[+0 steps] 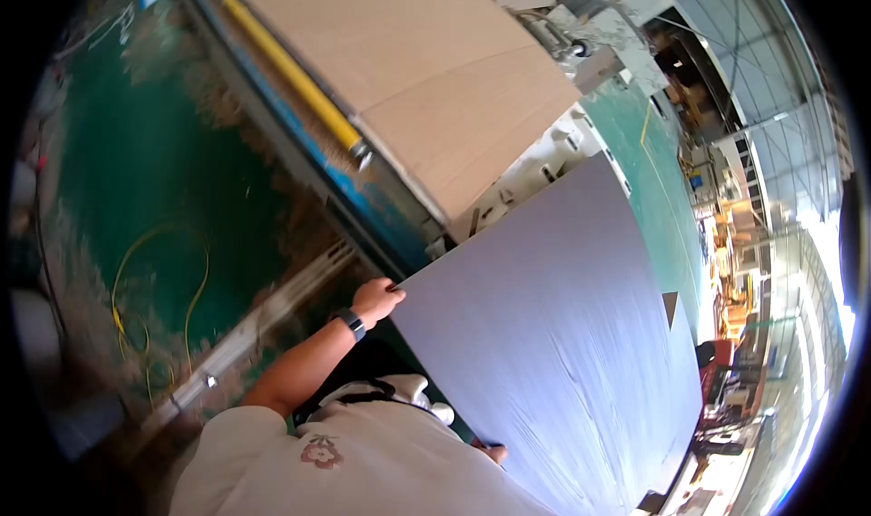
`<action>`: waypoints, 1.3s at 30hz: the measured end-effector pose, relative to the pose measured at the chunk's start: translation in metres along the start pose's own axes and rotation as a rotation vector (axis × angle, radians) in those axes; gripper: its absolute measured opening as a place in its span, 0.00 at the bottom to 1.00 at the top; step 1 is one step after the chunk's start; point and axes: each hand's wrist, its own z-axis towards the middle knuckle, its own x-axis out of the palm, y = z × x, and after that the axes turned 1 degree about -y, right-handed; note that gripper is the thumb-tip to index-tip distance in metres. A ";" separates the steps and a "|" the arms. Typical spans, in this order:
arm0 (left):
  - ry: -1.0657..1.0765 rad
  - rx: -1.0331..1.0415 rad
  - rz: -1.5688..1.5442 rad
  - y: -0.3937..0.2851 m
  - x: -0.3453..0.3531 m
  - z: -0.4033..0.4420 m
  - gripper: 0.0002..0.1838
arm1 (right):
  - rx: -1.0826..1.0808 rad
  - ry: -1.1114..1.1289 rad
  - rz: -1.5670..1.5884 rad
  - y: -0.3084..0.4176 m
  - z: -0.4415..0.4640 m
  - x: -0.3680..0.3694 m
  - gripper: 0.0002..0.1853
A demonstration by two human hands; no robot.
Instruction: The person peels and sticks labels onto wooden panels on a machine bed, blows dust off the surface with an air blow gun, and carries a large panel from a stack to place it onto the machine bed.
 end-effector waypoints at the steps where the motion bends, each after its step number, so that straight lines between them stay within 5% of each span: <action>1: -0.077 0.039 -0.033 0.003 -0.010 0.020 0.17 | 0.052 -0.008 0.080 -0.017 -0.037 0.038 0.26; 13: -0.032 0.070 -0.253 -0.014 -0.186 0.204 0.17 | 0.234 0.051 0.175 -0.165 -0.246 0.218 0.28; 16: -0.074 0.077 0.221 -0.042 -0.232 0.221 0.18 | 0.225 0.191 0.208 -0.203 -0.253 0.248 0.31; 19: -0.485 0.622 0.584 -0.072 -0.272 0.234 0.24 | 0.219 0.065 0.339 -0.239 -0.273 0.287 0.32; 25: -0.263 0.812 0.422 -0.125 -0.319 0.286 0.17 | 0.102 -0.136 0.251 -0.258 -0.291 0.322 0.26; 26: -0.207 0.809 0.468 -0.121 -0.314 0.304 0.17 | 0.078 0.014 0.362 -0.265 -0.274 0.320 0.26; 31: 0.181 0.832 0.644 -0.151 -0.224 0.306 0.16 | -0.076 -0.225 0.183 -0.264 -0.277 0.325 0.34; 32: 0.275 0.864 0.650 -0.157 -0.198 0.299 0.15 | -0.037 -0.242 0.143 -0.260 -0.295 0.328 0.30; 35: 0.539 1.073 0.769 -0.168 -0.120 0.266 0.16 | -0.081 -0.029 -0.161 -0.277 -0.288 0.299 0.38; 39: 0.805 1.261 0.859 -0.163 -0.013 0.180 0.19 | -0.688 -0.024 -1.059 -0.257 -0.335 0.190 0.27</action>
